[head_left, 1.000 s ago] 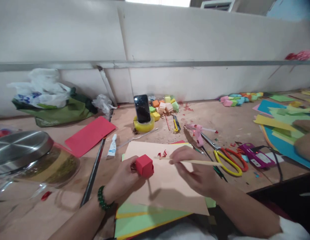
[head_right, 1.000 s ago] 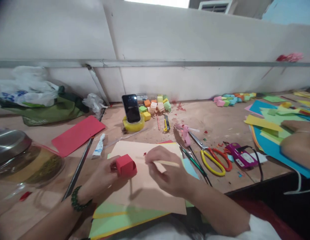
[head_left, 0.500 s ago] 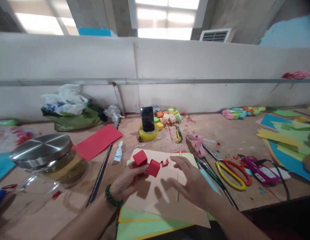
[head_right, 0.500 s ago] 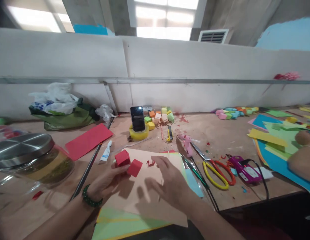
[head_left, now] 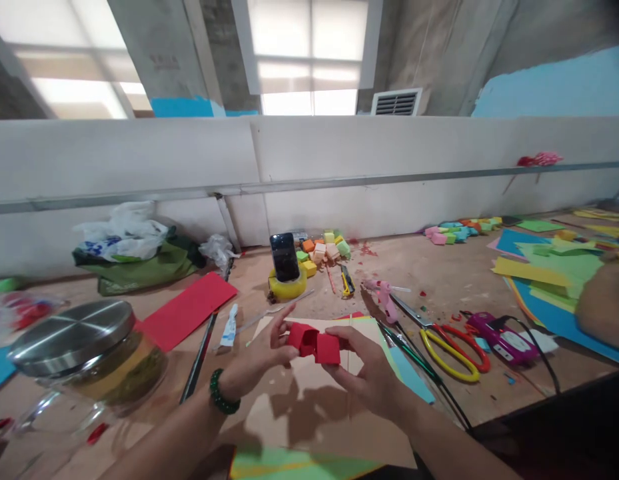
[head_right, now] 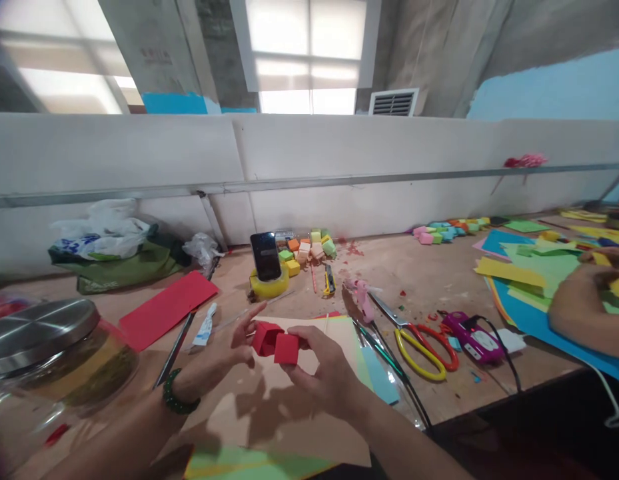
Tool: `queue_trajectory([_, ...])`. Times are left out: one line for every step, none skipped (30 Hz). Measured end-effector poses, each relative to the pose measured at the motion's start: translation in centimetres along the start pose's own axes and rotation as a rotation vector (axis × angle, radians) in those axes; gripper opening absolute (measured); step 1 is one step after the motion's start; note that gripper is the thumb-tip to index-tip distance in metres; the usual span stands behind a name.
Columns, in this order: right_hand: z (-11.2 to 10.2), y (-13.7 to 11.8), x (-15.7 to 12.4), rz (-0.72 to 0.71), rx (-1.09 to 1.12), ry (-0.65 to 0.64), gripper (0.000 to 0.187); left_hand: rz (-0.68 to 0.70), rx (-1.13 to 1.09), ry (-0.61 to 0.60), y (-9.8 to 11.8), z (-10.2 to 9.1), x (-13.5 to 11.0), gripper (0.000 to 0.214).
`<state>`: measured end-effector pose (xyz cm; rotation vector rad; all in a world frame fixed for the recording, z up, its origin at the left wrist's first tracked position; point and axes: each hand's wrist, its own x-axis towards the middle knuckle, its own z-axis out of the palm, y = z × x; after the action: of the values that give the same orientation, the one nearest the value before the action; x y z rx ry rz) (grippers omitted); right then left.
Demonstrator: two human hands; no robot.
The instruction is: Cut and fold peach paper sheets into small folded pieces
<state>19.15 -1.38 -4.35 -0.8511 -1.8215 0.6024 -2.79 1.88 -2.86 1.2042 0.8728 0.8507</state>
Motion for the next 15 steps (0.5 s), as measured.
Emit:
queue_trajectory([0.0, 0.1, 0.1, 0.064, 0.047, -0.01, 0.028, -0.015, -0.017, 0.015, 0.0, -0.2, 0.2, 0.083])
queue_trajectory([0.0, 0.4, 0.2, 0.123, 0.095, -0.021, 0.028, -0.04, -0.033, 0.019, -0.1, -0.3, 0.4, 0.079])
queue_trajectory([0.0, 0.6, 0.3, 0.176, 0.141, -0.033, 0.029, -0.069, -0.046, 0.009, -0.2, -0.3, 0.5, 0.076])
queue_trajectory([0.1, 0.9, 0.3, 0.221, 0.179, -0.041, 0.03, -0.098, -0.057, -0.012, -0.3, -0.2, 0.5, 0.074])
queue_trajectory([0.1, 1.2, 0.4, 0.258, 0.208, -0.047, 0.033, -0.127, -0.063, -0.04, -0.5, 0.0, 0.5, 0.074])
queue_trajectory([0.1, 1.4, 0.4, 0.284, 0.228, -0.051, 0.035, -0.152, -0.067, -0.068, -0.6, 0.3, 0.5, 0.073])
queue_trajectory([0.1, 1.7, 0.4, 0.301, 0.243, -0.051, 0.037, -0.17, -0.076, -0.092, -0.8, 0.5, 0.5, 0.07])
queue_trajectory([0.1, 1.8, 0.4, 0.312, 0.255, -0.051, 0.04, -0.177, -0.093, -0.106, -1.0, 0.6, 0.5, 0.067])
queue_trajectory([0.1, 2.0, 0.4, 0.318, 0.264, -0.047, 0.043, -0.172, -0.114, -0.112, -1.2, 0.7, 0.6, 0.064])
queue_trajectory([0.1, 2.0, 0.3, 0.319, 0.27, -0.039, 0.045, -0.162, -0.136, -0.111, -1.4, 0.7, 0.7, 0.063])
queue_trajectory([0.1, 2.1, 0.3, 0.318, 0.271, -0.03, 0.046, -0.148, -0.153, -0.106, -1.7, 0.7, 0.7, 0.063])
queue_trajectory([0.0, 2.2, 0.3, 0.315, 0.262, -0.021, 0.046, -0.131, -0.16, -0.099, -1.9, 0.6, 0.8, 0.064])
queue_trajectory([0.1, 2.2, 0.3, 0.31, 0.237, -0.013, 0.046, -0.111, -0.152, -0.092, -2.2, 0.6, 0.9, 0.067])
queue_trajectory([0.1, 2.3, 0.2, 0.298, 0.198, -0.002, 0.045, -0.086, -0.128, -0.077, -2.5, 0.5, 0.9, 0.069])
queue_trajectory([0.1, 2.3, 0.2, 0.282, 0.146, 0.009, 0.044, -0.056, -0.093, -0.057, -2.7, 0.6, 0.9, 0.07])
